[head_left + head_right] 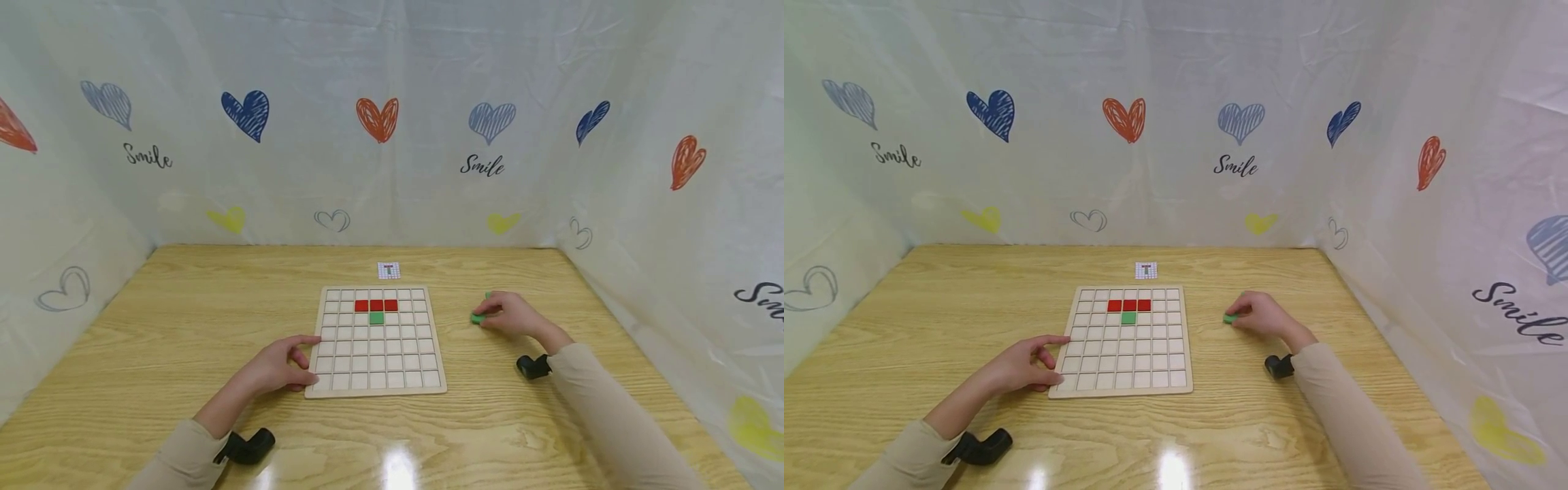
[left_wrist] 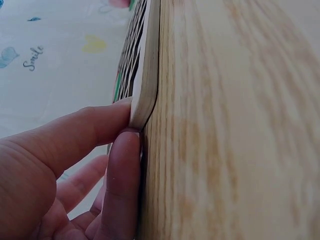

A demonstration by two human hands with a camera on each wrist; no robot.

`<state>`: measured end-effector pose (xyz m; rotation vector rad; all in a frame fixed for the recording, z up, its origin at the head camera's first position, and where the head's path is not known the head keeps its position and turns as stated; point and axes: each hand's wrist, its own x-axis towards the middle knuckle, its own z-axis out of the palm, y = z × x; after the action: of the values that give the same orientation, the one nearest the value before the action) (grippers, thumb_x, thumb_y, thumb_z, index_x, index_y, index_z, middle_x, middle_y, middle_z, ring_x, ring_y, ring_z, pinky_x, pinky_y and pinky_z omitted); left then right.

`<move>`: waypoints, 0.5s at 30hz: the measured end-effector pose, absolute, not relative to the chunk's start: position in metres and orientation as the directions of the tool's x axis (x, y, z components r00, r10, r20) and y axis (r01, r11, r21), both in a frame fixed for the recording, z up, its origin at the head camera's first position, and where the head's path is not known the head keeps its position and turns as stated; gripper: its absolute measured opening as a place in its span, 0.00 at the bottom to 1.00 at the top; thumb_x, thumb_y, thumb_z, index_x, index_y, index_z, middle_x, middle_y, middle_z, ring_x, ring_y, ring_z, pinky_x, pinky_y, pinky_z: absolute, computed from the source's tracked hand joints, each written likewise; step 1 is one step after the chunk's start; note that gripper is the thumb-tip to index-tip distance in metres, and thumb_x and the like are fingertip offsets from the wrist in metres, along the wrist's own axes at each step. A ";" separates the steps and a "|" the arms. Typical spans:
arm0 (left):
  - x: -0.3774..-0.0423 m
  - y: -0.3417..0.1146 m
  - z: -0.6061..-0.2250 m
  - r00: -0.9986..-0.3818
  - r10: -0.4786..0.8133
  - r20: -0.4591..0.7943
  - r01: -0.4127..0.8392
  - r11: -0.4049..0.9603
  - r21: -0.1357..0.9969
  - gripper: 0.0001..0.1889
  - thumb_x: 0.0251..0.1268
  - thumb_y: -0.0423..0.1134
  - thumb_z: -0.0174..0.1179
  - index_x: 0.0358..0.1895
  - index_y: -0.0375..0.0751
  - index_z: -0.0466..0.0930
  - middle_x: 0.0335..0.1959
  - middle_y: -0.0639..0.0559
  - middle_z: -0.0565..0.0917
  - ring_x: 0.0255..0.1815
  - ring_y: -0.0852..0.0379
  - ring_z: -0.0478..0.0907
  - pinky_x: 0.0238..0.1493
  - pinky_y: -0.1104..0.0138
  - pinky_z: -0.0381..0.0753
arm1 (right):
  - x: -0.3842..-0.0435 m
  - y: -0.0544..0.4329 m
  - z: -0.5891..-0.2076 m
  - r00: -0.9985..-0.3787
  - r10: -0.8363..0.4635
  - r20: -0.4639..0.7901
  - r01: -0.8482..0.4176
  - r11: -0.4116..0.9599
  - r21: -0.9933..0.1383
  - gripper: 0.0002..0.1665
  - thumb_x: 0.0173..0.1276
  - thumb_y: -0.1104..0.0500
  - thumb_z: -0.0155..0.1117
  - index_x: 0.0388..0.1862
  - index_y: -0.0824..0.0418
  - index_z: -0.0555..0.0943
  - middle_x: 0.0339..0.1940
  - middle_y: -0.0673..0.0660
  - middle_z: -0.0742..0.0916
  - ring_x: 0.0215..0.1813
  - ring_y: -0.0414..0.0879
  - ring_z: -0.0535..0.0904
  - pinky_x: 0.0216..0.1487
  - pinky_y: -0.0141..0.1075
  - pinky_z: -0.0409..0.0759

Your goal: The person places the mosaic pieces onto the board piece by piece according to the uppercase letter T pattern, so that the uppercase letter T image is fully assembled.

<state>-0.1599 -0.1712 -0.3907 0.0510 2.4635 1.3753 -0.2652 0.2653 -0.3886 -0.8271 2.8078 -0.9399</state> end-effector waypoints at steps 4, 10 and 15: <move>-0.160 -0.171 -0.391 -0.948 0.191 -0.254 -0.118 0.533 0.838 0.35 0.46 0.28 0.70 0.63 0.33 0.68 0.29 0.45 0.71 0.21 0.55 0.72 0.25 0.64 0.79 | -0.266 0.258 -0.388 -0.831 -0.543 0.125 -0.506 0.641 -0.577 0.09 0.57 0.67 0.68 0.39 0.65 0.85 0.35 0.54 0.82 0.39 0.48 0.78 0.43 0.40 0.78; -0.160 -0.171 -0.391 -0.948 0.187 -0.256 -0.122 0.530 0.839 0.35 0.46 0.27 0.70 0.62 0.33 0.68 0.29 0.45 0.71 0.21 0.55 0.72 0.25 0.64 0.78 | -0.265 0.247 -0.386 -0.780 -0.596 0.189 -0.570 0.555 -0.606 0.08 0.57 0.66 0.68 0.38 0.65 0.85 0.35 0.53 0.83 0.38 0.46 0.78 0.43 0.41 0.78; -0.159 -0.171 -0.390 -0.948 0.196 -0.251 -0.114 0.527 0.842 0.35 0.47 0.27 0.70 0.63 0.32 0.68 0.29 0.45 0.71 0.21 0.55 0.72 0.24 0.65 0.78 | -0.266 0.237 -0.383 -0.731 -0.640 0.238 -0.623 0.483 -0.615 0.07 0.58 0.65 0.68 0.37 0.63 0.85 0.35 0.51 0.83 0.37 0.43 0.78 0.41 0.38 0.78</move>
<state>-0.1594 -0.1712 -0.3898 0.0682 2.4546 1.3882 -0.2662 0.2368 -0.3826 -1.1435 2.6848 -1.0991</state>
